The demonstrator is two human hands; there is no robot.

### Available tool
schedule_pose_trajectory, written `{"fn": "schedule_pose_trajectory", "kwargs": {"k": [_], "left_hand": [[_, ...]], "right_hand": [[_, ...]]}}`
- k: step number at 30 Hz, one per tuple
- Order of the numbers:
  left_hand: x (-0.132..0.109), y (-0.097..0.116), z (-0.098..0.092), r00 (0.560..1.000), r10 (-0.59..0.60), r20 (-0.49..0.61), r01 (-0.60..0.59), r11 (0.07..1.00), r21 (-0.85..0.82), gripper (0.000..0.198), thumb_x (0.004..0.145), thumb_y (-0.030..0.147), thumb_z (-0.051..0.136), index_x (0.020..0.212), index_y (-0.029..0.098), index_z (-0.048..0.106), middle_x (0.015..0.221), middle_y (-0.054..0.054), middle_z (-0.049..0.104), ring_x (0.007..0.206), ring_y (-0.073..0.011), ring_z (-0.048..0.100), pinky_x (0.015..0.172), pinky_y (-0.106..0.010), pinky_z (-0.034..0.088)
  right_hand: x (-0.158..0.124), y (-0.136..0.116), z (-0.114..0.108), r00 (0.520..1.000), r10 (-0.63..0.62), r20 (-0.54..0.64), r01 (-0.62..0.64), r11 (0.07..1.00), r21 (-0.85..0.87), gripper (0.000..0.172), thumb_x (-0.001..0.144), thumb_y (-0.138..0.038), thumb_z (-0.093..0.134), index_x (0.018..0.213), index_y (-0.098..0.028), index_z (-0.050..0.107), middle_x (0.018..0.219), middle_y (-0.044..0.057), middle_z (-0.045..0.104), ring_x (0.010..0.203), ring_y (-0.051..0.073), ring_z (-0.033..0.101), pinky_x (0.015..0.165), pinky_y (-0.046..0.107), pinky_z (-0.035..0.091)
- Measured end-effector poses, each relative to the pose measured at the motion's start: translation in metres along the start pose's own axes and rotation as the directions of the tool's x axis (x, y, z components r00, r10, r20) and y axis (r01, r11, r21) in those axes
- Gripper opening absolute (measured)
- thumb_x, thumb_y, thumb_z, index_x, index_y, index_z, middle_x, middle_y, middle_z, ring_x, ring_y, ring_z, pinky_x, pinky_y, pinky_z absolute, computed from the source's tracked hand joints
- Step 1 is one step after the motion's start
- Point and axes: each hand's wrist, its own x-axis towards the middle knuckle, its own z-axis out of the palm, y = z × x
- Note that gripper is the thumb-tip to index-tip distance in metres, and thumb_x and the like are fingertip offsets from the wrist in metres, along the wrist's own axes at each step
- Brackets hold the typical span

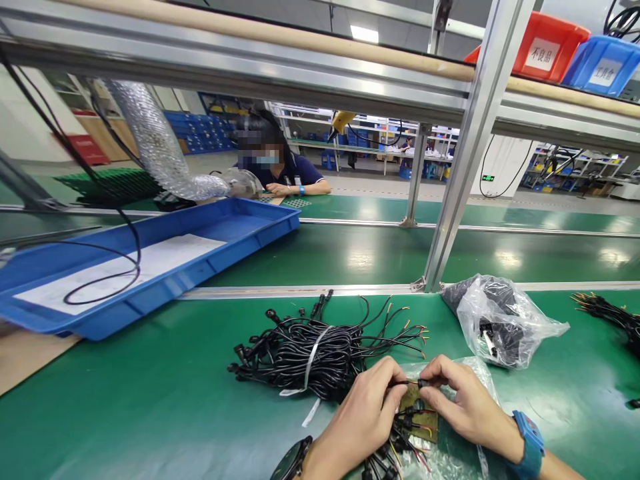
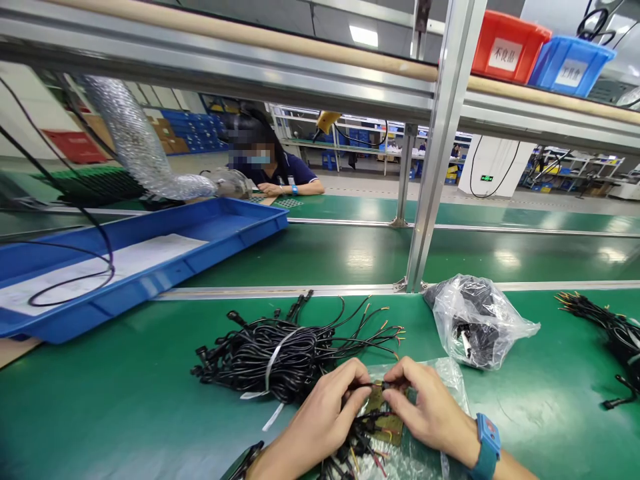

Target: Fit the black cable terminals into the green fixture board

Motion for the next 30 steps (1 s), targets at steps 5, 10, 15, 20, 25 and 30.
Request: {"fn": "schedule_pose_trajectory", "kwargs": {"k": [5,10,15,20,25,30], "left_hand": [[-0.002,-0.007,0.012,0.995,0.07,-0.076,-0.066,0.996,0.055,0.018,0.098,0.012,0.049,0.083,0.021,0.052,0.078,0.001,0.063,0.071,-0.016,0.059,0.066,-0.027,0.038],[-0.004,-0.006,0.014,0.993,0.096,-0.063,-0.09,0.991,0.097,0.02,0.096,0.009,0.048,0.08,0.021,0.052,0.076,0.001,0.064,0.069,-0.0157,0.06,0.067,-0.027,0.039],[-0.006,-0.007,0.011,0.999,0.05,0.005,-0.049,0.973,0.225,0.02,0.095,0.008,0.049,0.08,0.021,0.053,0.076,0.0,0.065,0.072,-0.0185,0.061,0.068,-0.029,0.038],[-0.001,-0.003,0.0,0.993,0.013,0.119,-0.041,0.971,0.237,0.026,0.099,0.014,0.047,0.075,0.021,0.05,0.068,0.001,0.06,0.066,-0.0185,0.057,0.063,-0.03,0.034],[0.004,0.003,-0.011,0.994,0.007,0.107,-0.013,0.998,0.06,0.011,0.098,0.015,0.05,0.096,0.022,0.058,0.092,-0.001,0.068,0.087,-0.0189,0.064,0.078,-0.028,0.042],[0.005,-0.003,0.0,1.0,0.011,0.007,-0.011,0.999,0.049,0.021,0.097,0.015,0.044,0.079,0.021,0.051,0.076,0.0,0.062,0.071,-0.0167,0.058,0.067,-0.028,0.038]], "right_hand": [[0.0,0.003,0.008,0.998,-0.053,0.022,0.053,0.998,-0.019,0.006,0.098,-0.026,0.057,0.098,-0.02,0.061,0.088,0.004,0.069,0.077,0.018,0.064,0.07,0.029,0.048],[-0.001,0.008,0.016,0.993,-0.119,0.021,0.12,0.992,-0.029,0.008,0.101,-0.025,0.053,0.096,-0.022,0.058,0.087,0.003,0.066,0.075,0.017,0.06,0.068,0.028,0.045],[0.0,0.012,0.022,0.972,-0.228,0.059,0.231,0.972,-0.047,0.011,0.104,-0.022,0.048,0.096,-0.023,0.056,0.084,0.002,0.062,0.072,0.016,0.055,0.066,0.028,0.042],[0.001,0.012,0.025,0.968,-0.244,0.057,0.247,0.968,-0.039,0.011,0.103,-0.02,0.049,0.101,-0.023,0.059,0.086,0.002,0.065,0.073,0.016,0.058,0.067,0.027,0.044],[0.004,0.011,0.019,0.988,-0.139,-0.067,0.139,0.99,-0.006,0.003,0.097,-0.021,0.057,0.099,-0.022,0.06,0.084,0.001,0.067,0.07,0.015,0.061,0.065,0.025,0.047],[0.004,0.013,0.017,0.992,-0.112,-0.056,0.112,0.994,0.002,0.001,0.095,-0.021,0.058,0.095,-0.02,0.058,0.083,0.002,0.068,0.071,0.016,0.062,0.065,0.026,0.048]]}}
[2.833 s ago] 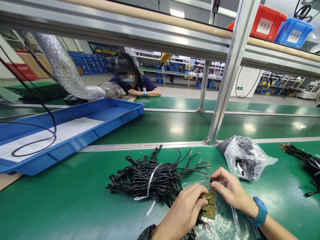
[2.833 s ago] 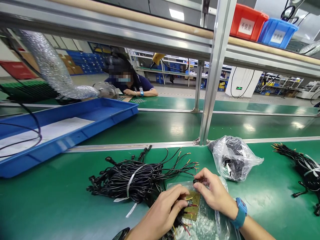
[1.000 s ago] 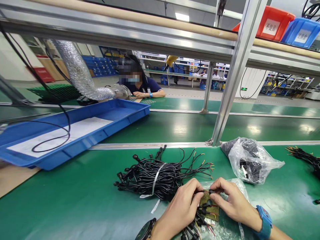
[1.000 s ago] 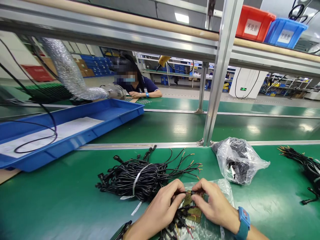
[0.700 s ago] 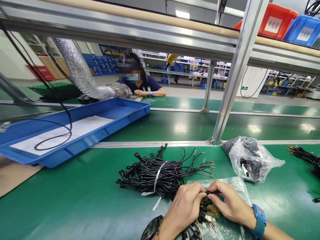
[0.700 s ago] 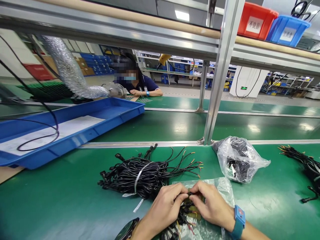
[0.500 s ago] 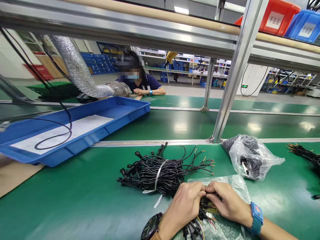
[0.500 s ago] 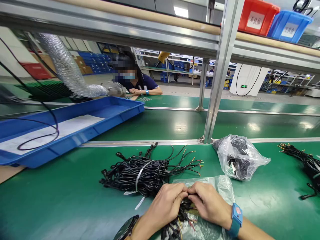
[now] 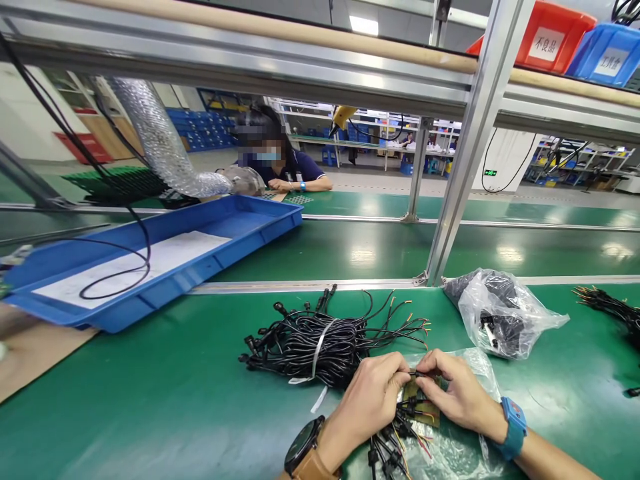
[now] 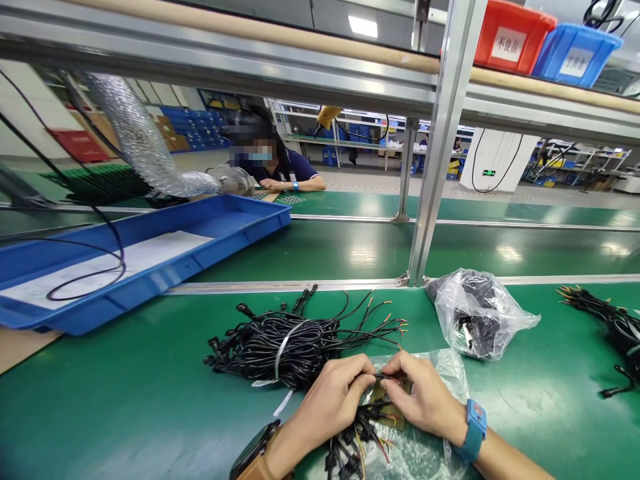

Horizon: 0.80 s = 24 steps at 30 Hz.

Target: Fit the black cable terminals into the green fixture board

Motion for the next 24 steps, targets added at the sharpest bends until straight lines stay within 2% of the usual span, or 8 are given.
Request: {"fn": "schedule_pose_trajectory", "kwargs": {"k": [6,9,16,20,24], "left_hand": [[0.0,0.001,0.006,0.998,0.011,-0.06,-0.013,0.999,-0.03,0.022,0.092,0.011,0.044,0.073,0.021,0.049,0.068,0.001,0.057,0.064,-0.0148,0.054,0.062,-0.027,0.034],[-0.001,0.001,0.005,0.999,0.0,-0.054,-0.002,1.0,-0.03,0.021,0.09,0.01,0.044,0.073,0.021,0.049,0.068,0.001,0.057,0.064,-0.0145,0.053,0.061,-0.026,0.033],[-0.005,0.001,0.007,0.999,0.006,-0.04,-0.006,1.0,-0.005,0.022,0.09,0.008,0.043,0.072,0.021,0.048,0.068,0.0,0.056,0.064,-0.015,0.053,0.061,-0.026,0.033],[-0.005,-0.001,0.009,0.999,0.021,-0.035,-0.02,1.0,0.008,0.023,0.089,0.007,0.043,0.072,0.021,0.047,0.067,0.001,0.057,0.064,-0.0151,0.054,0.061,-0.026,0.034],[-0.005,-0.003,0.011,0.999,0.014,-0.038,-0.013,1.0,0.028,0.023,0.088,0.006,0.044,0.07,0.021,0.046,0.066,0.001,0.056,0.062,-0.0154,0.054,0.06,-0.027,0.033]], "right_hand": [[-0.002,0.0,0.007,1.0,-0.016,0.006,0.015,0.999,0.049,0.004,0.097,-0.021,0.056,0.094,-0.021,0.059,0.084,0.003,0.067,0.072,0.017,0.061,0.067,0.028,0.048],[-0.002,0.0,0.01,0.999,-0.038,-0.002,0.038,0.997,0.066,0.003,0.097,-0.021,0.056,0.095,-0.021,0.058,0.085,0.003,0.067,0.073,0.017,0.061,0.067,0.028,0.048],[-0.004,0.001,0.014,0.997,-0.046,0.056,0.045,0.999,0.019,0.009,0.1,-0.022,0.052,0.095,-0.021,0.059,0.083,0.003,0.065,0.071,0.017,0.057,0.066,0.028,0.045],[-0.006,0.004,0.019,0.995,-0.096,0.035,0.097,0.995,-0.012,0.013,0.102,-0.024,0.049,0.095,-0.021,0.06,0.081,0.004,0.064,0.07,0.017,0.056,0.064,0.028,0.044],[-0.007,0.006,0.025,0.996,-0.084,0.02,0.084,0.996,-0.033,0.014,0.103,-0.025,0.049,0.094,-0.02,0.06,0.082,0.005,0.065,0.071,0.017,0.057,0.065,0.029,0.045]]}}
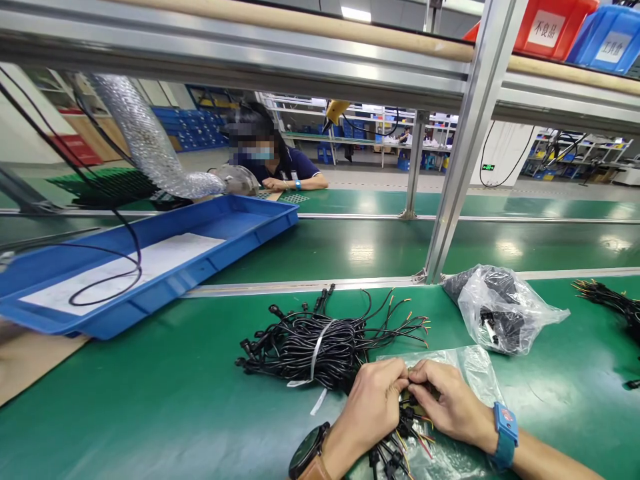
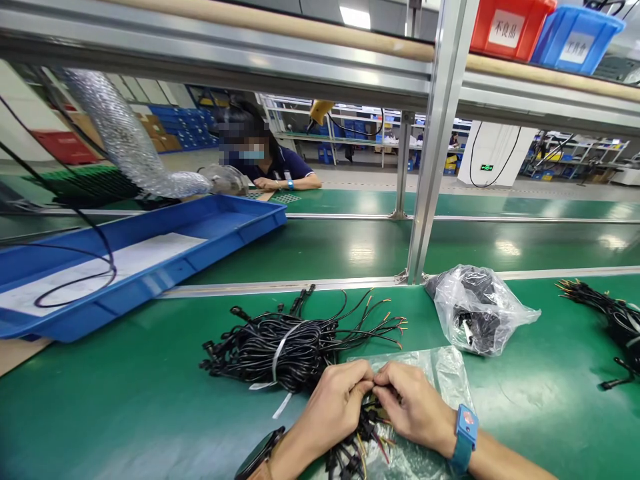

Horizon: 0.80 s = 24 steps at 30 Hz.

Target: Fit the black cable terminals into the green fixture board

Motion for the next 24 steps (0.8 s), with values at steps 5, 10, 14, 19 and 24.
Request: {"fn": "schedule_pose_trajectory", "kwargs": {"k": [5,10,14,19,24], "left_hand": [[0.005,0.005,-0.006,0.999,-0.035,0.002,0.035,0.997,-0.071,0.023,0.094,0.011,0.043,0.075,0.021,0.05,0.072,0.0,0.06,0.068,-0.0157,0.057,0.063,-0.026,0.038],[0.01,0.006,-0.011,0.998,-0.053,0.02,0.055,0.994,-0.089,0.014,0.095,0.015,0.047,0.086,0.021,0.056,0.084,-0.002,0.066,0.077,-0.0173,0.061,0.069,-0.027,0.043],[0.009,0.001,-0.006,0.997,-0.075,-0.016,0.074,0.996,-0.058,0.021,0.093,0.012,0.043,0.075,0.021,0.05,0.071,0.0,0.06,0.066,-0.0159,0.056,0.063,-0.026,0.038],[0.006,0.001,-0.002,0.997,-0.073,-0.032,0.071,0.996,-0.053,0.021,0.09,0.011,0.043,0.071,0.021,0.048,0.068,0.0,0.059,0.063,-0.0154,0.053,0.059,-0.026,0.035],[0.005,0.002,-0.001,0.998,-0.064,-0.003,0.064,0.997,-0.035,0.021,0.089,0.01,0.041,0.071,0.022,0.043,0.067,0.001,0.055,0.062,-0.0155,0.052,0.059,-0.026,0.034]], "right_hand": [[0.007,-0.003,-0.005,0.991,0.12,-0.058,-0.113,0.987,0.111,0.007,0.097,-0.024,0.056,0.093,-0.02,0.06,0.081,0.002,0.066,0.07,0.016,0.06,0.065,0.027,0.048],[0.011,-0.003,-0.01,0.962,0.263,-0.067,-0.25,0.955,0.159,0.006,0.09,-0.025,0.061,0.093,-0.02,0.059,0.078,0.001,0.064,0.067,0.015,0.058,0.062,0.026,0.048],[0.008,0.0,-0.007,0.973,0.22,-0.068,-0.206,0.965,0.161,0.004,0.09,-0.023,0.06,0.088,-0.02,0.058,0.078,0.001,0.064,0.068,0.015,0.057,0.063,0.026,0.047],[0.006,0.001,-0.004,0.985,0.155,-0.071,-0.143,0.979,0.143,0.006,0.093,-0.023,0.06,0.087,-0.02,0.06,0.08,0.001,0.066,0.07,0.016,0.059,0.066,0.027,0.047],[0.006,0.001,-0.001,0.991,0.114,-0.073,-0.103,0.986,0.132,0.009,0.096,-0.024,0.06,0.088,-0.02,0.061,0.082,0.003,0.068,0.072,0.016,0.061,0.066,0.027,0.048]]}}
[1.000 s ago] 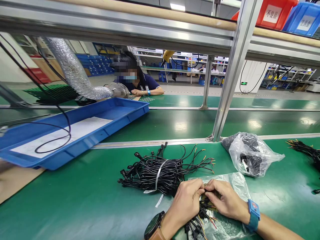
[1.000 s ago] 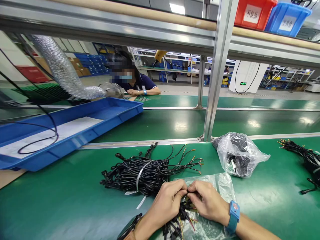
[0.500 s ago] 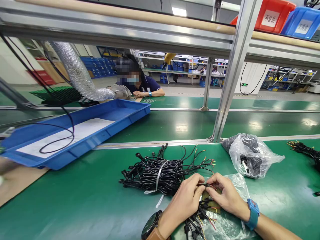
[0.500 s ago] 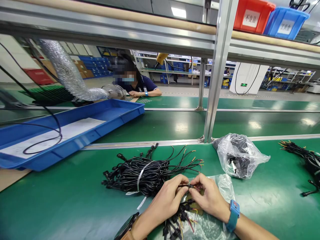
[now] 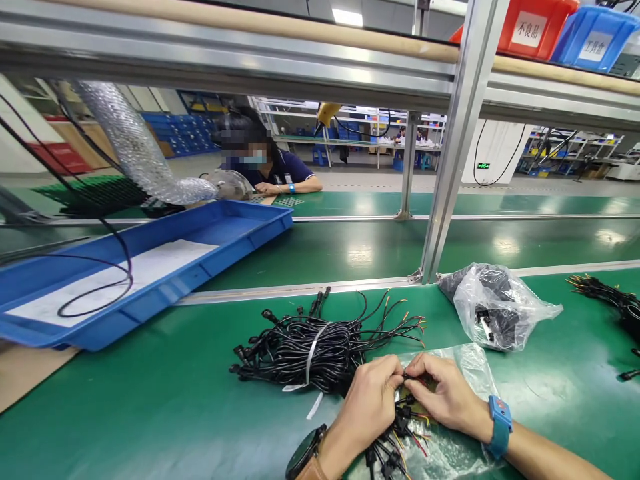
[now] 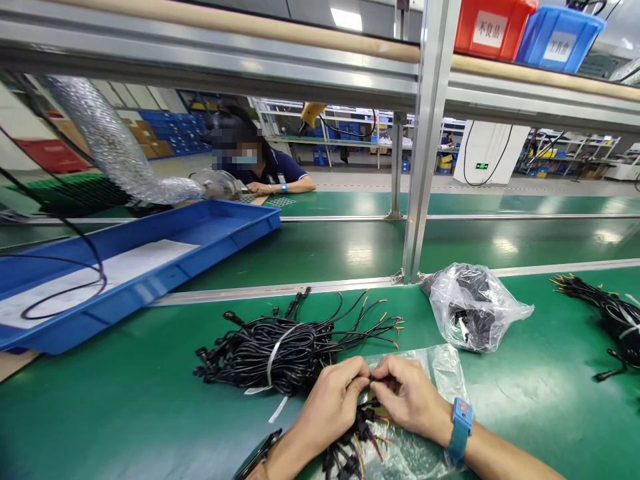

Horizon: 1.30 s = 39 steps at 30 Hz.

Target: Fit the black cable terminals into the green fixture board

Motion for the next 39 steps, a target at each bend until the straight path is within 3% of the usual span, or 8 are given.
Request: {"fn": "schedule_pose_trajectory", "kwargs": {"k": [8,16,26,39], "left_hand": [[-0.002,-0.003,0.005,1.0,0.019,0.023,-0.02,0.999,0.035,0.023,0.089,0.007,0.039,0.072,0.022,0.04,0.068,0.0,0.054,0.065,-0.0162,0.053,0.061,-0.027,0.033],[0.005,0.002,-0.01,0.997,0.023,0.075,-0.02,0.999,-0.042,0.018,0.099,0.017,0.042,0.09,0.021,0.056,0.086,-0.002,0.065,0.081,-0.018,0.061,0.074,-0.028,0.043],[0.001,-0.004,0.0,1.0,-0.002,0.025,0.001,0.999,0.038,0.023,0.092,0.01,0.04,0.073,0.021,0.046,0.072,-0.001,0.058,0.07,-0.0171,0.055,0.065,-0.027,0.036],[0.0,-0.004,0.002,0.999,0.029,-0.015,-0.029,0.999,0.037,0.022,0.088,0.007,0.04,0.071,0.021,0.044,0.068,0.001,0.057,0.064,-0.0154,0.053,0.062,-0.025,0.034]], "right_hand": [[-0.002,0.0,0.002,0.999,-0.008,0.052,0.011,0.999,-0.052,0.011,0.098,-0.023,0.057,0.089,-0.02,0.063,0.081,0.003,0.067,0.07,0.016,0.06,0.066,0.028,0.047],[0.007,-0.012,-0.011,0.998,0.052,-0.019,-0.053,0.998,-0.043,0.005,0.091,-0.021,0.061,0.095,-0.02,0.063,0.078,0.001,0.068,0.065,0.015,0.059,0.059,0.025,0.045],[0.003,-0.004,-0.007,0.998,0.07,-0.004,-0.07,0.998,0.003,0.003,0.088,-0.02,0.061,0.087,-0.019,0.064,0.077,0.001,0.067,0.067,0.015,0.059,0.062,0.026,0.044],[0.005,-0.004,-0.006,0.997,0.059,0.055,-0.058,0.998,-0.015,0.008,0.088,-0.017,0.06,0.085,-0.018,0.068,0.076,0.001,0.068,0.065,0.014,0.058,0.061,0.024,0.041]]}}
